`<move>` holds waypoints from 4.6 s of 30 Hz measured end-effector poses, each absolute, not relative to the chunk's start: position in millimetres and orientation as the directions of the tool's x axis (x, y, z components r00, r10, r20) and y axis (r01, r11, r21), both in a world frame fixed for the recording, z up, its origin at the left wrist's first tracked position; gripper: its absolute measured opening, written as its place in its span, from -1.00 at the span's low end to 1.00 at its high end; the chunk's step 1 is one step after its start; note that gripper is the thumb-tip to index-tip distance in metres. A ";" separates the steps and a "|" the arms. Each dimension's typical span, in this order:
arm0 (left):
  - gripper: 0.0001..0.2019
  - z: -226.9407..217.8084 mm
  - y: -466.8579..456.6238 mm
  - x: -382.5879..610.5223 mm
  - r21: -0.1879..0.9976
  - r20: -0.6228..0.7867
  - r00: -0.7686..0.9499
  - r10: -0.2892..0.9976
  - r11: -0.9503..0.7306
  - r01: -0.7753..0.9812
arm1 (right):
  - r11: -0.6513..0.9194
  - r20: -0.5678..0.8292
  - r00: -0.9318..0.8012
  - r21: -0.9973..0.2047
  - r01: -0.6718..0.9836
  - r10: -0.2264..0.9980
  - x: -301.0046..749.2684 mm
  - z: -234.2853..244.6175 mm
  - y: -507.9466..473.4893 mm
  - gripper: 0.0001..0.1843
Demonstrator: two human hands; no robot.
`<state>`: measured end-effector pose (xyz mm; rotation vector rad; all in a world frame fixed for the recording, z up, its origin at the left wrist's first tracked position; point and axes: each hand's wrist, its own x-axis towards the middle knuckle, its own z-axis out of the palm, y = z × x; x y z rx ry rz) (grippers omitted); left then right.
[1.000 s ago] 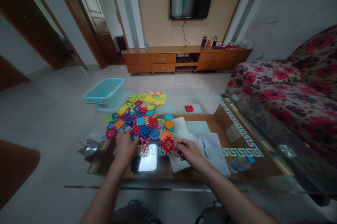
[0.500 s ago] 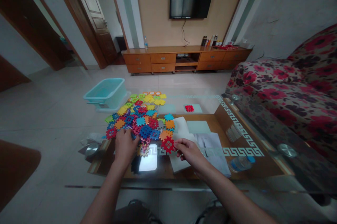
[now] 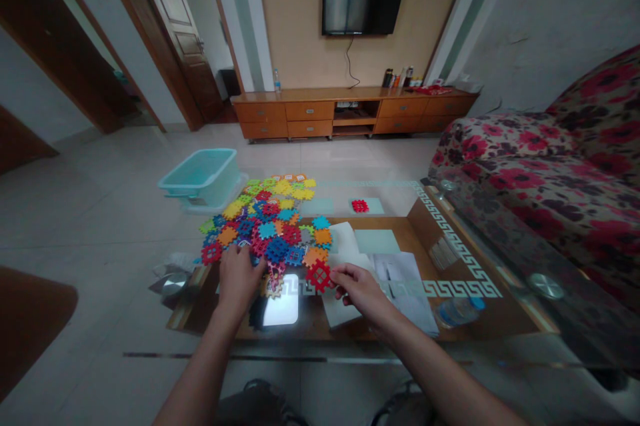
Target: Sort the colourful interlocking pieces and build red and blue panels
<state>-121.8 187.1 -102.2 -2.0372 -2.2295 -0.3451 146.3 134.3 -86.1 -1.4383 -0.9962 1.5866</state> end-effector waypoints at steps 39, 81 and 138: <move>-0.45 -79.7 151.3 -71.1 0.909 -0.350 -0.071 0.934 0.320 -0.268 | -0.447 -0.440 -0.079 -0.876 -0.183 0.894 151.6 -77.7 136.8 -0.66; -0.55 -64.8 128.9 -53.5 0.794 -0.349 0.500 0.792 0.534 -0.291 | -0.250 -0.252 -0.146 -0.968 0.034 0.957 147.6 -70.1 129.7 -0.56; -0.45 -71.4 130.8 -49.5 0.900 -0.374 0.400 0.837 0.432 -0.062 | 0.387 0.271 -0.327 -0.845 0.369 0.905 141.3 -67.4 114.5 -0.40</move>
